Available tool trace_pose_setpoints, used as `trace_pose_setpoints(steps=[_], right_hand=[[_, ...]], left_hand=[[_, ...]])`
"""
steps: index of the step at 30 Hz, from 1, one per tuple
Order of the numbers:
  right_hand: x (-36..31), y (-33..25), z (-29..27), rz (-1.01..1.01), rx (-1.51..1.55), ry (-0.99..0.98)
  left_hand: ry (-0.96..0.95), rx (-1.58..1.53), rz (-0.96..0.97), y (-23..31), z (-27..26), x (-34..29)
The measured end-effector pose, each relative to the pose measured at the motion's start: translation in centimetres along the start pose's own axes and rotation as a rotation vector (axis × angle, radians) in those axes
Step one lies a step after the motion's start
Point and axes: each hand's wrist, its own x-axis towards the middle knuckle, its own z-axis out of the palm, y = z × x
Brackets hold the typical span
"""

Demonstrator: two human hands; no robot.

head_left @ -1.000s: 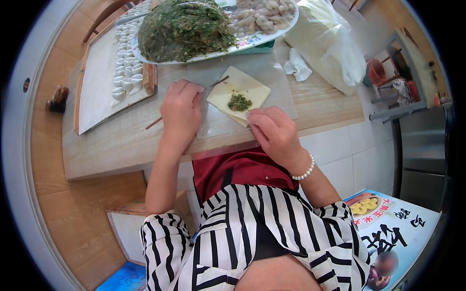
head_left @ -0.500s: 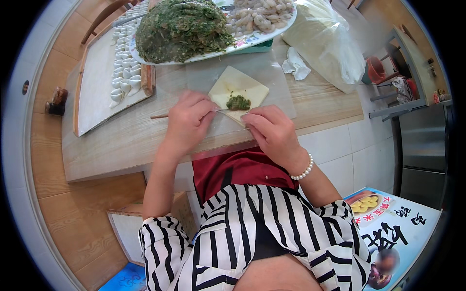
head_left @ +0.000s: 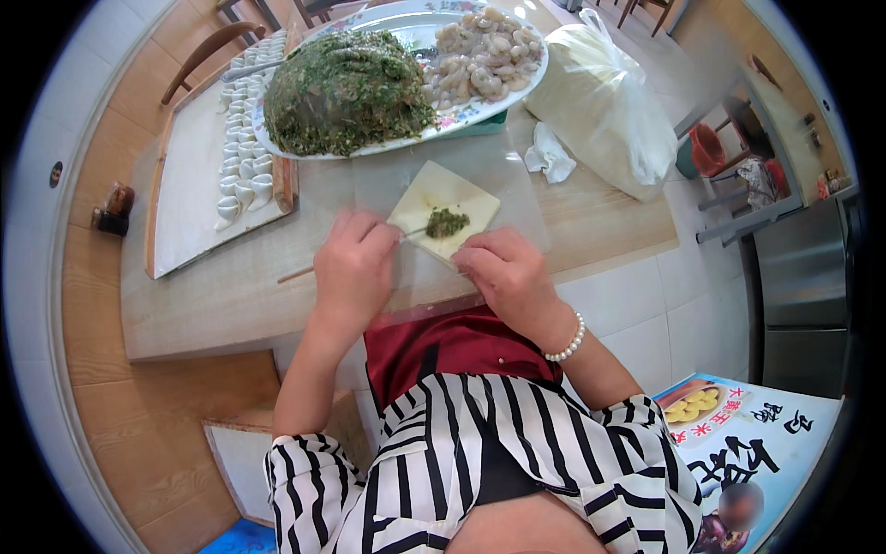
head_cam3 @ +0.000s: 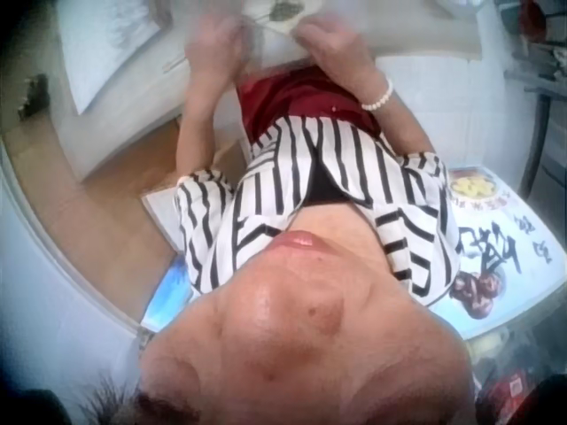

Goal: The person using a pair of chopsticks to place a portion of meat filling and a shrimp onto a square wrapper, then folds and rolls the wrapper by hand before placing the finished wonton onto a wooden tray.

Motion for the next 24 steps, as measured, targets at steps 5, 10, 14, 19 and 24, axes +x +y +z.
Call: trace_pose_setpoints(steps=[5,10,14,19,24], right_hand=[[0.0,0.2,0.0,-0.005,0.012,0.011],[0.1,0.3,0.0,0.001,0.019,-0.009],[0.0,0.3,-0.1,0.022,0.026,0.001],[0.0,0.4,-0.1,0.036,0.062,0.005],[0.7,0.2,-0.6,0.099,0.195,0.009]], left_hand=[[0.209,0.193,0.088,1.6,-2.3,3.2],[0.2,0.678,0.273,4.6,-2.6,9.9],[0.058,0.739,0.309,4.8,-1.5,11.9],[0.081,0.594,0.254,4.7,-2.9,10.8],[0.167,0.659,0.261,4.3,-2.4,11.5]])
